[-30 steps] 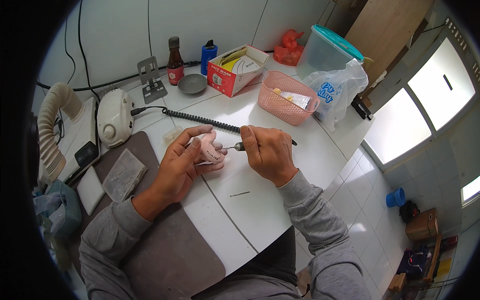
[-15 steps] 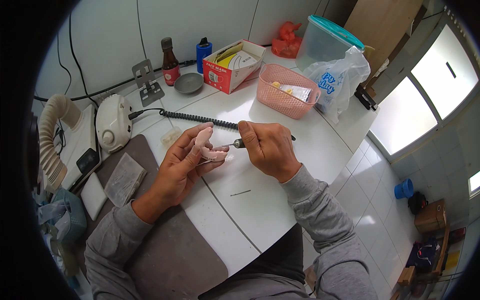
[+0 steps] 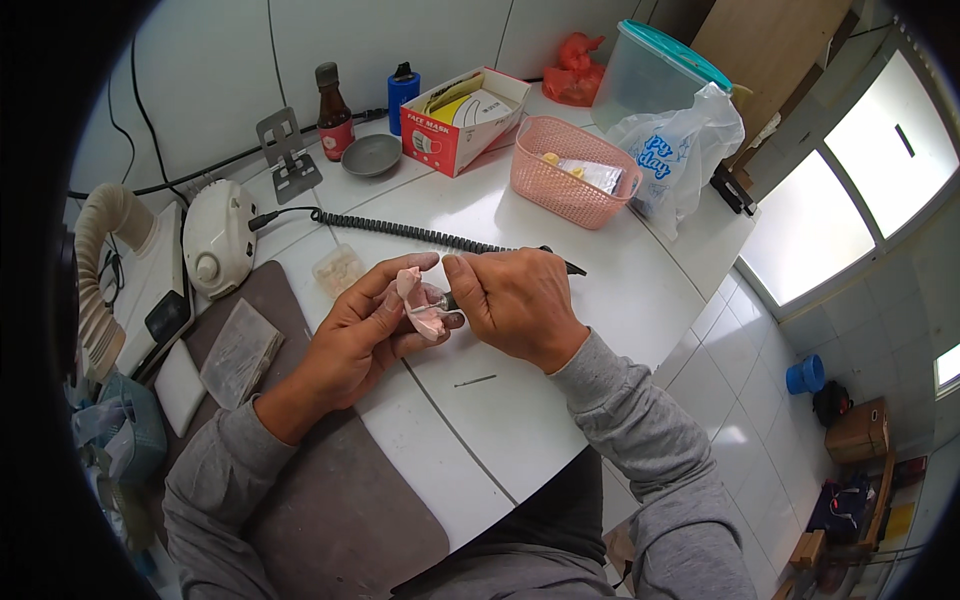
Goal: The person is using a high-speed rotary tool to trim and shape a dental plaster cast.
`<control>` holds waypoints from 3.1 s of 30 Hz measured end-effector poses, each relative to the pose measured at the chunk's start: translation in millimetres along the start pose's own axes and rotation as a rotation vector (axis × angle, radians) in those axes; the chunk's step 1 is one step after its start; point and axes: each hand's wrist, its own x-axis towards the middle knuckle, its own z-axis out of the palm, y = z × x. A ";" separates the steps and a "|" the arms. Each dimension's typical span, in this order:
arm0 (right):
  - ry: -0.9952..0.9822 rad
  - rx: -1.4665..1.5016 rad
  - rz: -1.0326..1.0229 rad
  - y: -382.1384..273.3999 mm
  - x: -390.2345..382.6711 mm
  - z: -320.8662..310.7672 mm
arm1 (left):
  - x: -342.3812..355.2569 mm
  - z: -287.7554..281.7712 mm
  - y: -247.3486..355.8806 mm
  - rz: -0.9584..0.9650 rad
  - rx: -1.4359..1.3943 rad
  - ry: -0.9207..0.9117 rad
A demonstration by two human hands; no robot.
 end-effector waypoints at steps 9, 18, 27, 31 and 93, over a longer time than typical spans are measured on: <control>-0.010 -0.005 0.030 -1.0 0.1 2.3 | 0.5 2.7 0.1 -0.003 0.029 0.015; 0.066 0.002 -0.032 2.1 0.2 6.5 | 0.3 2.7 1.5 -0.010 0.049 -0.011; 0.042 0.018 -0.014 -0.4 0.2 5.6 | -0.1 2.5 0.2 -0.002 0.044 -0.023; 0.036 0.020 -0.016 0.1 -0.5 6.2 | -0.8 0.6 0.0 0.002 0.052 -0.042; -0.020 0.055 0.035 0.4 -3.3 5.4 | 0.7 -1.7 -1.5 -0.003 0.042 -0.042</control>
